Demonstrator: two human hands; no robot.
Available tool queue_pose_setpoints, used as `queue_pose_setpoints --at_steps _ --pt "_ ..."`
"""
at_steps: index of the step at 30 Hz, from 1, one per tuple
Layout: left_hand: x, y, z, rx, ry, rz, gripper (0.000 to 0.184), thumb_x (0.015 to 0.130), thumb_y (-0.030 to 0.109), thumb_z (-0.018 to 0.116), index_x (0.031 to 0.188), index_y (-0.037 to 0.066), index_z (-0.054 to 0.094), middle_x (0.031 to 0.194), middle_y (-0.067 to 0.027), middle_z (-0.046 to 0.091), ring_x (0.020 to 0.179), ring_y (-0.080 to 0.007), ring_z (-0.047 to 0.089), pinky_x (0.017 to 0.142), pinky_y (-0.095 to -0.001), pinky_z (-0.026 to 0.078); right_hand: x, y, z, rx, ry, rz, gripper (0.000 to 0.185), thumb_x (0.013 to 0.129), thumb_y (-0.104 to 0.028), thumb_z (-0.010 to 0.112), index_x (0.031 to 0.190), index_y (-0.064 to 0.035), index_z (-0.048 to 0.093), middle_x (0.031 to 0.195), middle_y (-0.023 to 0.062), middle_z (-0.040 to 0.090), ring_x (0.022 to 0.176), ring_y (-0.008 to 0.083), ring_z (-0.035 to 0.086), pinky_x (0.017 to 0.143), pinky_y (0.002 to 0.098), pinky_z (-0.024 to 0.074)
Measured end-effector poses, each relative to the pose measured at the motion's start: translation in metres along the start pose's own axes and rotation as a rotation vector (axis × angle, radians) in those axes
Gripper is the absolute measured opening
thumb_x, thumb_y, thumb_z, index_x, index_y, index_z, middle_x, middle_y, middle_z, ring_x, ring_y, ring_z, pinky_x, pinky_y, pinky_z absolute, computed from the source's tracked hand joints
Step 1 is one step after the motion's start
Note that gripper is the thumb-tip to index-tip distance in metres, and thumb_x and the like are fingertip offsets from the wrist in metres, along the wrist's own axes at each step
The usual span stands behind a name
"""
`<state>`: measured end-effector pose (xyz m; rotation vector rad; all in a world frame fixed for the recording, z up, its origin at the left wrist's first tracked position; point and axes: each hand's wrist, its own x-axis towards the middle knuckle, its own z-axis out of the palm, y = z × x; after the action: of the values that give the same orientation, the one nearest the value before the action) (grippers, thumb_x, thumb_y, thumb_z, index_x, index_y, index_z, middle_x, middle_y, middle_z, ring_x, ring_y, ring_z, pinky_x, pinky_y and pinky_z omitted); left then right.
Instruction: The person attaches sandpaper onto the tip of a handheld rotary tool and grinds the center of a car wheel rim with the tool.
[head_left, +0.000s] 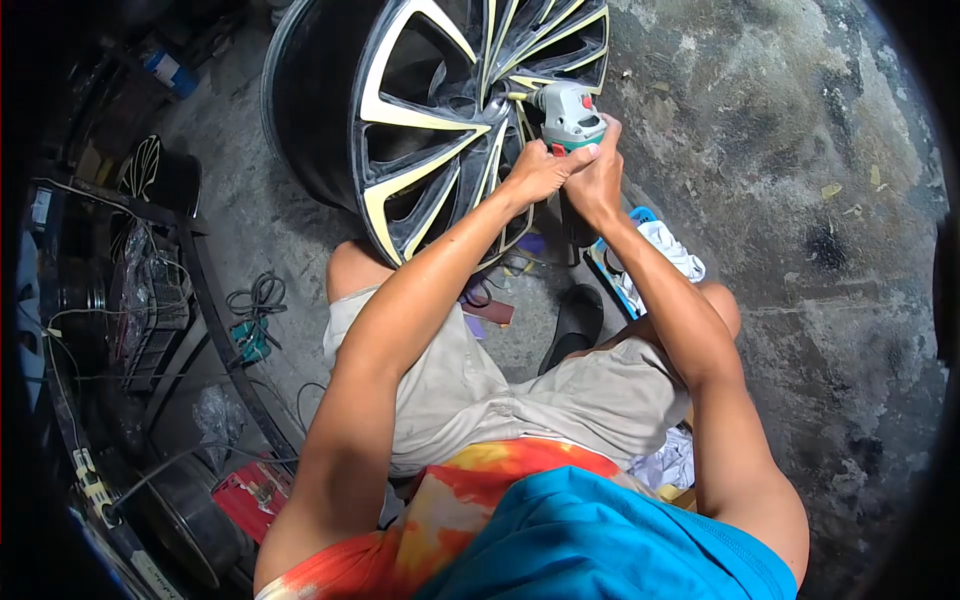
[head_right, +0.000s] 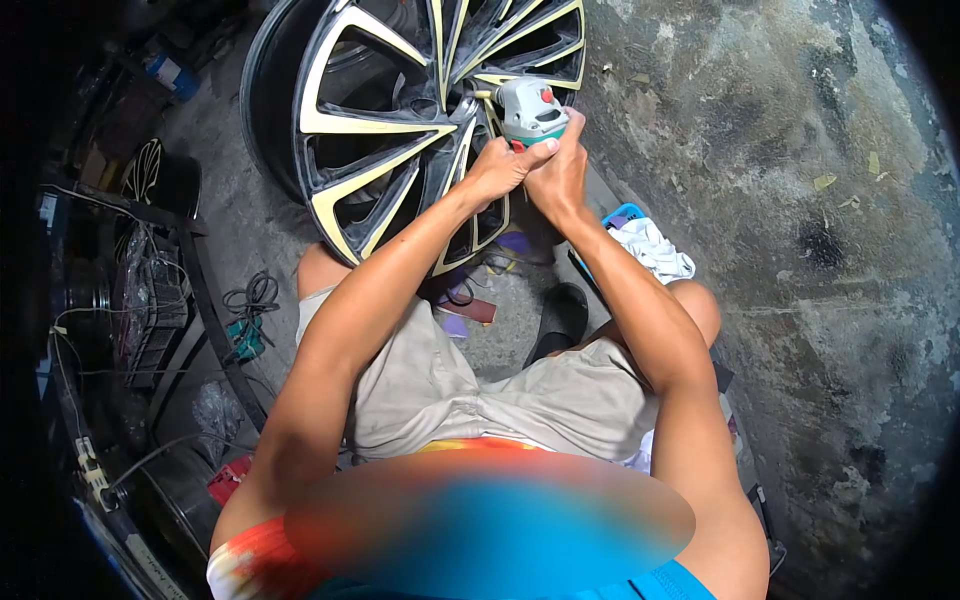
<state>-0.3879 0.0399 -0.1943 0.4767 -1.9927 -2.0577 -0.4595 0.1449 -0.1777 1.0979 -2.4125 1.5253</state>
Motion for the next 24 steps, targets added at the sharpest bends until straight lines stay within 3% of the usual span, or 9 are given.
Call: queue_pose_setpoints --at_steps 4,8,13,16,20,21,24 --pt "0.002 -0.014 0.003 0.191 0.090 -0.216 0.073 0.084 0.060 0.079 0.121 -0.002 0.072 0.115 -0.0142 0.074 0.108 -0.0185 0.068 0.095 -0.0328 0.051 -0.012 -0.001 -0.001 0.069 -0.070 0.142 0.066 0.083 -0.018 0.078 0.133 0.0005 0.040 0.110 0.0306 0.070 0.102 0.0444 0.071 0.087 0.0484 0.0548" --pt "0.004 -0.014 0.003 0.375 0.121 -0.294 0.069 0.083 0.060 0.078 0.112 -0.003 0.076 0.107 -0.0149 0.076 0.097 -0.0194 0.071 0.088 -0.0328 0.053 -0.019 0.006 0.003 0.064 -0.070 0.238 0.064 0.083 -0.018 0.077 0.132 0.0015 0.040 0.110 0.0292 0.069 0.101 0.0412 0.071 0.087 0.0470 0.0544" --pt "0.011 -0.020 0.002 0.208 0.088 -0.152 0.069 0.085 0.059 0.078 0.110 -0.005 0.076 0.104 -0.0147 0.076 0.097 -0.0179 0.071 0.086 -0.0320 0.054 -0.011 0.000 0.002 0.045 -0.043 0.211 0.065 0.083 -0.018 0.078 0.131 0.0009 0.039 0.107 0.0292 0.071 0.102 0.0418 0.072 0.085 0.0469 0.0550" --pt "0.001 -0.013 0.004 0.391 0.119 -0.278 0.068 0.086 0.058 0.077 0.114 -0.005 0.075 0.107 -0.0153 0.076 0.098 -0.0177 0.071 0.087 -0.0325 0.054 -0.018 0.002 0.004 0.061 -0.043 0.210 0.062 0.083 -0.018 0.076 0.130 0.0001 0.039 0.103 0.0280 0.072 0.099 0.0422 0.073 0.083 0.0475 0.0553" --pt "0.017 -0.031 0.003 0.207 0.082 -0.117 0.074 0.083 0.062 0.078 0.115 -0.004 0.074 0.107 -0.0148 0.075 0.097 -0.0177 0.071 0.086 -0.0328 0.054 -0.013 0.005 0.004 0.054 -0.002 0.163 0.062 0.083 -0.015 0.075 0.131 0.0000 0.039 0.103 0.0292 0.072 0.098 0.0442 0.073 0.083 0.0489 0.0553" --pt "0.007 -0.003 0.000 0.214 0.048 -0.145 0.068 0.086 0.059 0.077 0.116 -0.002 0.074 0.109 -0.0128 0.075 0.099 -0.0166 0.070 0.088 -0.0312 0.054 -0.008 0.004 0.005 0.049 0.016 0.132 0.062 0.083 -0.015 0.075 0.131 0.0000 0.039 0.103 0.0296 0.072 0.098 0.0450 0.073 0.083 0.0491 0.0553" --pt "0.015 -0.005 0.000 0.097 0.013 -0.026 0.066 0.086 0.058 0.078 0.117 0.000 0.074 0.112 -0.0106 0.075 0.106 -0.0152 0.068 0.093 -0.0302 0.052 -0.002 0.000 0.003 0.050 0.051 0.039 0.062 0.083 -0.014 0.075 0.131 0.0001 0.039 0.102 0.0308 0.071 0.096 0.0472 0.072 0.082 0.0494 0.0554"
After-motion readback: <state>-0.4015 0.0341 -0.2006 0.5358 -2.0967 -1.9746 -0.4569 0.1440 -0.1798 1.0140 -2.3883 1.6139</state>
